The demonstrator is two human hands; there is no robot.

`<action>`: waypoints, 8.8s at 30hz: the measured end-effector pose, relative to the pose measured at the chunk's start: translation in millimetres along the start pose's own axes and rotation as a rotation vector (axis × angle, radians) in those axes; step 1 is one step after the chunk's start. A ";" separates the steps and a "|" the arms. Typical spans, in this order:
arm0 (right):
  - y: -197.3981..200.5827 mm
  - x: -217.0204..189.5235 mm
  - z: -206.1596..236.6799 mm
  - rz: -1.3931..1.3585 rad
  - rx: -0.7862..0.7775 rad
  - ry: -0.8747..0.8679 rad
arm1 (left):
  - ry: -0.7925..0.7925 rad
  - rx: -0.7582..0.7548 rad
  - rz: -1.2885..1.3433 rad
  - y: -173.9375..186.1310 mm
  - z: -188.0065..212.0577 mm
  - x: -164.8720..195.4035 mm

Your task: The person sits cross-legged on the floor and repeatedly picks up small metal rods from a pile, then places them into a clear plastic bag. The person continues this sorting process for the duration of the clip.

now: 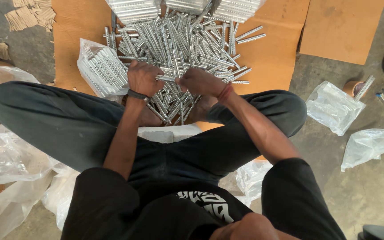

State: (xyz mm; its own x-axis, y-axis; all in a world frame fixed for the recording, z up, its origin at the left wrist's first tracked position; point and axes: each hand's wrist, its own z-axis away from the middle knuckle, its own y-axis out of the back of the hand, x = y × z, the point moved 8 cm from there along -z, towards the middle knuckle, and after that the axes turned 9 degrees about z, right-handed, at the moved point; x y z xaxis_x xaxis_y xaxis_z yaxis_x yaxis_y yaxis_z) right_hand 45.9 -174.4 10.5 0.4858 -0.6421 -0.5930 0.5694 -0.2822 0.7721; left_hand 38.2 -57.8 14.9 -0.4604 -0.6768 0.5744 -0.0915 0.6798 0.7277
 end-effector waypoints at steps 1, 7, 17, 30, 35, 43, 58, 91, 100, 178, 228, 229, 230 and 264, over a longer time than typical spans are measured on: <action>7.1 -11.9 5.0 0.045 0.102 0.254 | -0.016 0.011 0.022 -1.0 1.4 -1.2; -10.8 37.6 12.4 0.115 -0.266 -0.333 | -0.027 -0.171 0.032 -29.2 10.4 -5.3; 54.2 36.7 28.0 0.351 -0.093 -0.612 | -0.204 -0.280 0.129 -28.2 36.1 -13.2; 44.8 18.3 11.5 0.327 -0.005 -0.492 | 0.887 0.228 -0.540 16.0 63.1 -163.2; 40.5 17.3 11.1 0.329 -0.005 -0.460 | 1.180 -0.031 -0.505 -5.3 74.7 -178.9; 30.3 16.1 4.7 0.291 0.044 -0.378 | 1.244 0.494 -0.148 21.1 91.6 -181.4; 17.1 -48.1 -1.7 -0.136 0.221 -0.090 | 0.690 1.043 1.821 13.6 9.8 -60.7; -4.9 11.8 -1.3 -0.906 0.038 -0.603 | 0.670 0.671 0.224 -5.4 71.2 -110.3; -5.2 4.3 -4.4 -0.788 0.050 -0.511 | 0.986 0.285 -0.372 -3.6 73.6 -162.7; 32.4 -3.5 0.8 0.172 0.203 -0.246 | 1.067 0.551 -0.020 18.5 91.0 -181.0; -16.9 -1.7 6.1 -0.971 -0.091 -0.575 | 0.981 0.111 -0.299 1.7 68.1 -162.8; -17.0 -2.7 6.2 -0.924 -0.098 -0.593 | 1.046 0.123 -0.340 5.2 74.2 -171.1; -16.3 -2.9 6.1 -0.874 -0.102 -0.610 | 1.000 0.154 -0.389 6.9 73.6 -171.7; 34.5 -33.1 3.2 -0.327 0.363 -0.152 | 0.533 0.162 1.482 -7.0 21.0 -39.3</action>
State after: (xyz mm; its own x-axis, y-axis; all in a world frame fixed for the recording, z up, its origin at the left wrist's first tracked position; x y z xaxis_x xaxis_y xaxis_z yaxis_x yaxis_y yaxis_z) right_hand 47.4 -165.2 57.5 0.2035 -0.5672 -0.7981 0.3959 -0.6979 0.5969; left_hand 38.4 -30.0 -20.6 0.1240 0.5936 0.7952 0.0333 0.7984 -0.6012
